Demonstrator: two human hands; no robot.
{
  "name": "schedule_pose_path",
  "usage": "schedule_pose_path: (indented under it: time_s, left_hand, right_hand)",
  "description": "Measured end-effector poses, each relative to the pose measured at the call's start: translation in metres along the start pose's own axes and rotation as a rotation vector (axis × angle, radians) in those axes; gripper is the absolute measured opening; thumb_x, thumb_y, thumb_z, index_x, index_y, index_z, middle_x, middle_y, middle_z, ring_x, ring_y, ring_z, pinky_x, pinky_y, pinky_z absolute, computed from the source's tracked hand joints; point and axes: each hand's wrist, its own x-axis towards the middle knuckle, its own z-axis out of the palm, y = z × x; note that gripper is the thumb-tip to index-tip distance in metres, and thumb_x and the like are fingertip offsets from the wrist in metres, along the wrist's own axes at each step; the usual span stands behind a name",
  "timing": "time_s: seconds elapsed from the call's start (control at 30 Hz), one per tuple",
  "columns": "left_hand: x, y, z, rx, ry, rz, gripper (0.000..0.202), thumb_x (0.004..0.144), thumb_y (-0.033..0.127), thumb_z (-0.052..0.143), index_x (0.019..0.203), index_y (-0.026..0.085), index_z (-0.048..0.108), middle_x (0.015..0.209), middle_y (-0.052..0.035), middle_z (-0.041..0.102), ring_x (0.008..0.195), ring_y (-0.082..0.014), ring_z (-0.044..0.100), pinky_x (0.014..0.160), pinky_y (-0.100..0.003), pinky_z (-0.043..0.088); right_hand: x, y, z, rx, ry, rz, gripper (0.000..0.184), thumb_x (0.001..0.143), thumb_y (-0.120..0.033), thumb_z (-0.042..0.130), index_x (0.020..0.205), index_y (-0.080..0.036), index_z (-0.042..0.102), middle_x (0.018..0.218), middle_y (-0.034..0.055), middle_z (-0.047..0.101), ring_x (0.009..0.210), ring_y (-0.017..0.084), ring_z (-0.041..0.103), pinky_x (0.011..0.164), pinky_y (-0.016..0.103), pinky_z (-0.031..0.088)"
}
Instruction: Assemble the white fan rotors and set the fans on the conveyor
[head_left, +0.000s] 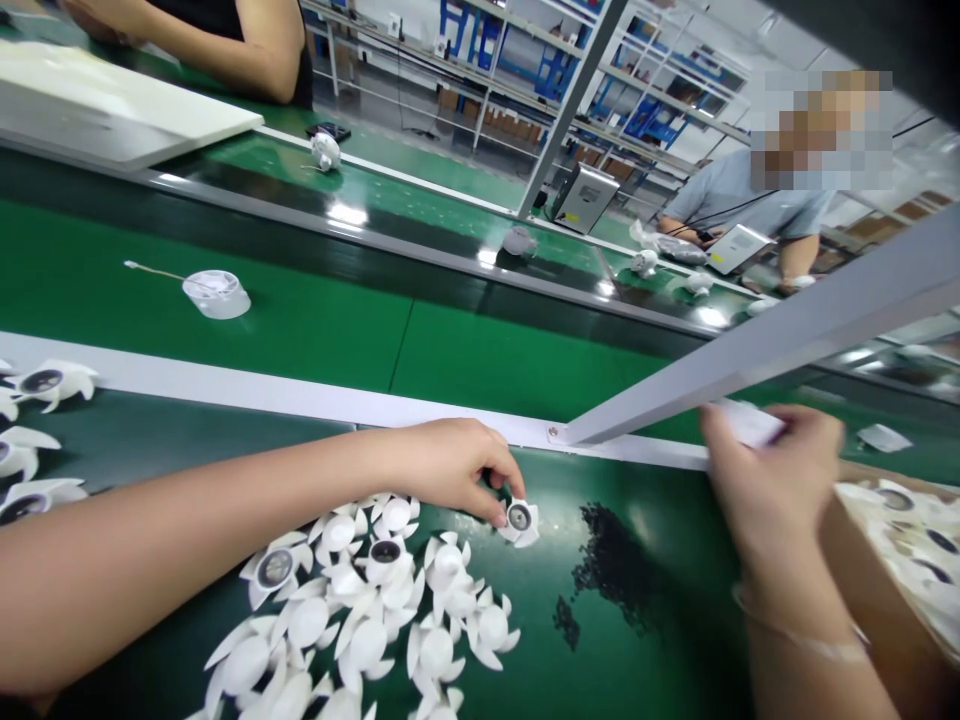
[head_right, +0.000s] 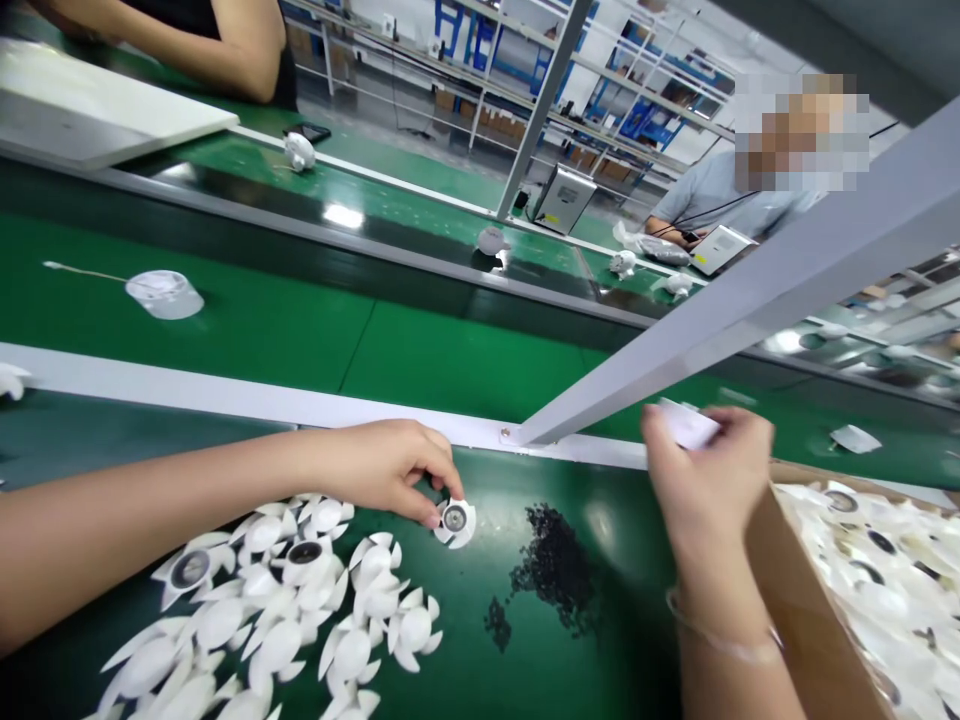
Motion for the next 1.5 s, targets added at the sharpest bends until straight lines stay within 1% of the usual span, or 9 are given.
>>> schedule_pose_path:
  time_s: [0.03,0.1,0.3,0.5,0.93,1.13,1.2,1.4,1.5]
  left_hand:
    - [0.000,-0.001,0.001,-0.008,0.001,-0.006,0.034,0.076,0.034,0.080,0.109,0.025,0.076,0.096,-0.0008,0.067,0.072,-0.0099,0.053,0.064,-0.020,0.039]
    - [0.000,-0.002,0.001,-0.035,-0.004,-0.029,0.035,0.075,0.037,0.080,0.108,0.026,0.076,0.097,-0.0007,0.066,0.071,-0.0098,0.053,0.063,-0.021,0.039]
    - [0.000,0.000,-0.002,-0.299,0.003,-0.219,0.057,0.083,0.057,0.068,0.130,0.026,0.059,0.100,0.0007,0.062,0.063,-0.0076,0.049,0.055,-0.021,0.037]
    - [0.001,0.002,0.000,-0.294,0.027,-0.268,0.061,0.077,0.062,0.071,0.126,0.026,0.060,0.094,0.0027,0.061,0.062,-0.0074,0.047,0.054,-0.021,0.036]
    - [0.005,0.006,-0.006,-0.320,-0.078,-0.320,0.038,0.080,0.046,0.074,0.107,0.019,0.068,0.086,0.0030,0.060,0.063,-0.0073,0.050,0.058,-0.022,0.036]
    - [-0.002,0.006,-0.004,-0.263,0.018,-0.358,0.054,0.063,0.049,0.085,0.106,0.021,0.067,0.090,0.0036,0.058,0.065,-0.0075,0.047,0.058,-0.021,0.035]
    - [-0.003,0.003,-0.007,-0.328,0.056,-0.370,0.055,0.065,0.053,0.083,0.106,0.021,0.066,0.084,0.0043,0.056,0.062,-0.0075,0.046,0.056,-0.022,0.034]
    - [0.002,-0.005,-0.014,-0.491,0.222,-0.495,0.060,0.076,0.065,0.069,0.116,0.021,0.056,0.071,0.0073,0.052,0.052,-0.0078,0.039,0.048,-0.023,0.025]
    - [0.003,-0.007,-0.010,-0.427,0.262,-0.476,0.063,0.077,0.060,0.072,0.122,0.021,0.049,0.071,0.0081,0.053,0.056,-0.0094,0.045,0.052,-0.023,0.031]
  right_hand:
    - [-0.013,-0.015,-0.013,0.064,0.245,0.165,0.037,0.085,-0.043,0.069,0.112,-0.019,0.059,0.100,0.0144,0.059,0.089,0.031,0.061,0.075,0.045,0.048]
    - [-0.035,-0.048,-0.034,0.300,0.313,0.288,0.022,0.086,-0.034,0.068,0.105,-0.023,0.065,0.109,0.0137,0.062,0.102,0.031,0.062,0.086,0.045,0.049]
    - [-0.068,-0.108,-0.021,0.598,-0.444,-0.211,0.021,0.079,-0.018,0.074,0.096,-0.025,0.064,0.119,0.0085,0.064,0.105,0.024,0.066,0.082,0.034,0.057]
    - [-0.083,-0.117,0.008,0.451,-0.561,-0.398,0.024,0.089,-0.018,0.067,0.112,-0.024,0.069,0.128,0.0099,0.060,0.112,0.020,0.064,0.090,0.032,0.057]
    - [-0.085,-0.131,0.015,0.430,-0.595,-0.232,0.019,0.090,-0.016,0.063,0.106,-0.022,0.072,0.119,0.0085,0.066,0.097,0.019,0.071,0.081,0.031,0.059]
    - [-0.079,-0.117,0.003,0.462,-0.784,-0.361,0.016,0.086,-0.022,0.070,0.101,-0.027,0.073,0.120,0.0045,0.066,0.099,0.019,0.069,0.082,0.031,0.059]
    - [-0.079,-0.115,0.003,0.374,-0.717,-0.426,0.019,0.089,-0.021,0.066,0.106,-0.027,0.071,0.125,0.0062,0.065,0.105,0.022,0.068,0.086,0.036,0.058]
    - [-0.077,-0.117,0.011,0.100,-0.040,-0.271,0.083,0.086,-0.022,0.071,0.156,-0.021,0.027,0.152,0.0200,0.041,0.133,0.037,0.050,0.107,0.059,0.045]
    - [-0.073,-0.112,0.008,0.148,0.007,-0.230,0.065,0.084,-0.018,0.070,0.144,-0.022,0.045,0.141,0.0170,0.052,0.126,0.034,0.055,0.106,0.055,0.047]
